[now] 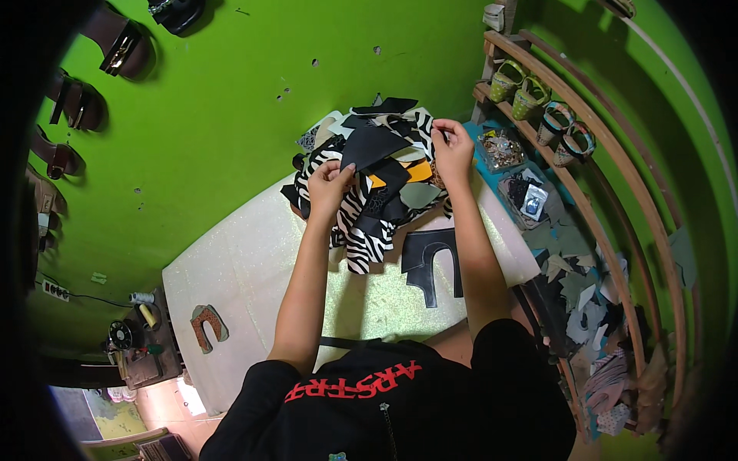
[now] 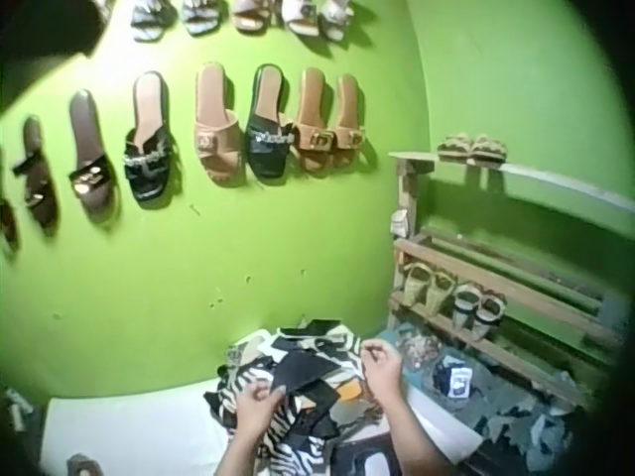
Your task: The person sorts various shoe upper components by picking them from a pile and laying them flat on a table one by one.
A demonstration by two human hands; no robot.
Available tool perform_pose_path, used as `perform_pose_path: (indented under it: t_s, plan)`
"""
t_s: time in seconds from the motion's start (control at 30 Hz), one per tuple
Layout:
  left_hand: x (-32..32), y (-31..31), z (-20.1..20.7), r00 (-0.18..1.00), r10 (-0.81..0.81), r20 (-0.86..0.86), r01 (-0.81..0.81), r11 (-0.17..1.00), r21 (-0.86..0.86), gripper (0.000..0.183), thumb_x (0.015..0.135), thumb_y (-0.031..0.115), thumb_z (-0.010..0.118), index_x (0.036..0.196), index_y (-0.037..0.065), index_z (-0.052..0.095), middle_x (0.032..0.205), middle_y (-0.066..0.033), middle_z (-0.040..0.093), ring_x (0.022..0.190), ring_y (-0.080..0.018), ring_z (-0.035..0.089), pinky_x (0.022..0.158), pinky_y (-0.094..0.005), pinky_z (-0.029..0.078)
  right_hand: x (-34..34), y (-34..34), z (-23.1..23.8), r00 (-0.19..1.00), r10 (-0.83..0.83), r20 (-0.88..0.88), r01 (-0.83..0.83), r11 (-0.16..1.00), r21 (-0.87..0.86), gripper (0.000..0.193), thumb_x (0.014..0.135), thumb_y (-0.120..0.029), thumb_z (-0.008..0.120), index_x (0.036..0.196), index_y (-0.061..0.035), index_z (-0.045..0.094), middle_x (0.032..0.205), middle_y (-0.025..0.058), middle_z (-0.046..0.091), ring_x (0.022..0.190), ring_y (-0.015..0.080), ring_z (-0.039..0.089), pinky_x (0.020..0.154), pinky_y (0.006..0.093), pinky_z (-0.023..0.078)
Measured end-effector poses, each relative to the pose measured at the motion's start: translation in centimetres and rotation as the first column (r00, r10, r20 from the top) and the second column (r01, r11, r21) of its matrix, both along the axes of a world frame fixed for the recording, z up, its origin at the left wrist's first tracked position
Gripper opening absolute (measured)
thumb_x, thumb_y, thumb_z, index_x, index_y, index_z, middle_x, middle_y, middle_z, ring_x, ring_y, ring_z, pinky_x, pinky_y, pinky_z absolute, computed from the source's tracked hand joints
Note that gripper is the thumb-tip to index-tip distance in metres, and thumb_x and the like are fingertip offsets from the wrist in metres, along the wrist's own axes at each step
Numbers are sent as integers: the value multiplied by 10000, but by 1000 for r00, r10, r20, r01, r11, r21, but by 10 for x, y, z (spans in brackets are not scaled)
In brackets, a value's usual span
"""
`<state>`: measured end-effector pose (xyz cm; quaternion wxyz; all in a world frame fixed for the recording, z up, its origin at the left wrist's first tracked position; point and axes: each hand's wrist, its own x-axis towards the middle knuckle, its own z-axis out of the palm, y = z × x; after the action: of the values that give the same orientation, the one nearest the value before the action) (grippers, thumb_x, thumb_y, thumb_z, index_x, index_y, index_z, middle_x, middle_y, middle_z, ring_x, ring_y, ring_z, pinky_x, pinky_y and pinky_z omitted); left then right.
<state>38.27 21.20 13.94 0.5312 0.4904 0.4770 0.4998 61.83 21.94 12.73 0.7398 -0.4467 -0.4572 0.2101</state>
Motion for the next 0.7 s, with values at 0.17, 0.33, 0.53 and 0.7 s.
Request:
perform_pose_path:
  t_s: [0.17,0.33,0.53,0.7]
  plan:
    - [-7,7,-26,972,63,-227,-22,984,178,263,780,69,672,992,-30,551,766,-39,620,642,-88,563,592,-218,447,-3,-3,7,999,-1,-32,1,1000,9,371,772,101,605,1122,20,510,1053,110,568,895,141,583,761,227,482]
    - [1,-9,-16,888,236,-396,-89,931,354,367,732,85,705,1056,5,552,812,-72,613,642,-120,548,597,-248,456,9,-4,4,999,-12,-43,7,994,-105,373,740,106,633,1096,32,549,998,125,601,887,147,597,753,238,490]
    - [-9,-11,-15,867,354,-350,-188,884,428,328,746,70,683,1029,-16,543,741,-72,564,557,-139,509,538,-267,423,2,-4,0,983,-63,170,78,993,-84,199,831,-70,609,993,45,594,877,91,641,807,134,598,732,251,464]
    - [-17,-20,-19,508,661,-552,-169,705,689,347,765,153,672,1050,5,539,890,-131,565,824,-238,524,772,-343,419,-8,-24,-5,995,-99,18,101,978,-184,138,894,-117,549,956,-3,502,764,26,567,689,62,495,606,218,402]
